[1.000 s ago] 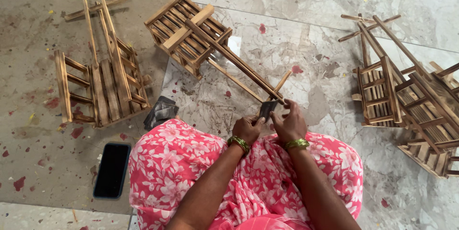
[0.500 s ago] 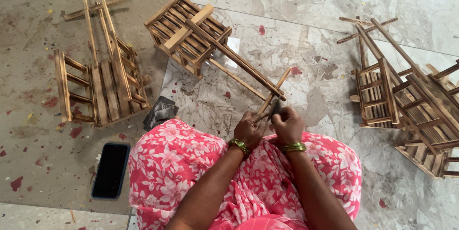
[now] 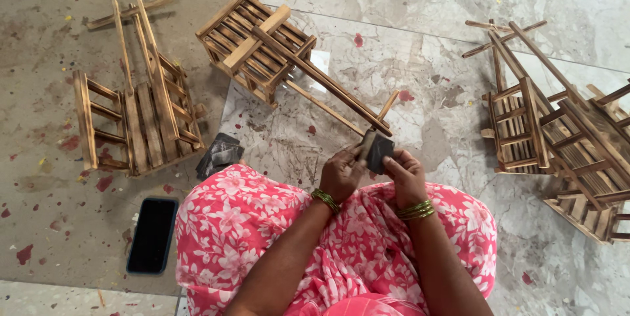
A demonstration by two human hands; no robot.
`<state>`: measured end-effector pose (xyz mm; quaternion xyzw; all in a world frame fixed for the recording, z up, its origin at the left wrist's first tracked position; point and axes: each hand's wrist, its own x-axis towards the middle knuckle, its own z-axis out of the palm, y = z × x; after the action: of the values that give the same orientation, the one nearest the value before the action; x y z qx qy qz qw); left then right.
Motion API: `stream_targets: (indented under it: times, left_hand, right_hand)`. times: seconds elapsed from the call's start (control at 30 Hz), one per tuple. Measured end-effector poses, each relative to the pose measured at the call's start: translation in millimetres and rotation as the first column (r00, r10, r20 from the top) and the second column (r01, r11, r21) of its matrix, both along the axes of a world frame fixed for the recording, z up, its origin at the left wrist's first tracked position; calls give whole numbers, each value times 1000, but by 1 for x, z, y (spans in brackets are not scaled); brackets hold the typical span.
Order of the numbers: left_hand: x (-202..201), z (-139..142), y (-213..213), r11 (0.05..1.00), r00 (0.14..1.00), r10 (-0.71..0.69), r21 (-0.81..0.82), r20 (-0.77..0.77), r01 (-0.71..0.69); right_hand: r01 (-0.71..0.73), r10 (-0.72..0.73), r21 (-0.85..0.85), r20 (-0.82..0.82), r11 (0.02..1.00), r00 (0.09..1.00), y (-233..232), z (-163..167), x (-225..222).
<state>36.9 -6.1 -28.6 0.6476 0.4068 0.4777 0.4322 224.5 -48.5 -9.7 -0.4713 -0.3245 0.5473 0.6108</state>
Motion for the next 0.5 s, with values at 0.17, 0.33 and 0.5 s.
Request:
stream_targets:
  times: [0.17, 0.33, 0.5]
  left_hand:
    - [2, -29, 11, 824, 894, 176, -558, 413, 95]
    - [3, -31, 13, 864, 793, 150, -469, 590, 186]
    - [3, -12, 5, 957, 895, 70, -282, 440, 63]
  right_hand:
    - [58, -82, -168, -136, 984, 987, 4, 14, -1]
    - [49, -77, -199, -138, 979, 987, 7, 15, -2]
    - [11, -36, -159, -152, 987, 988, 8, 13, -6]
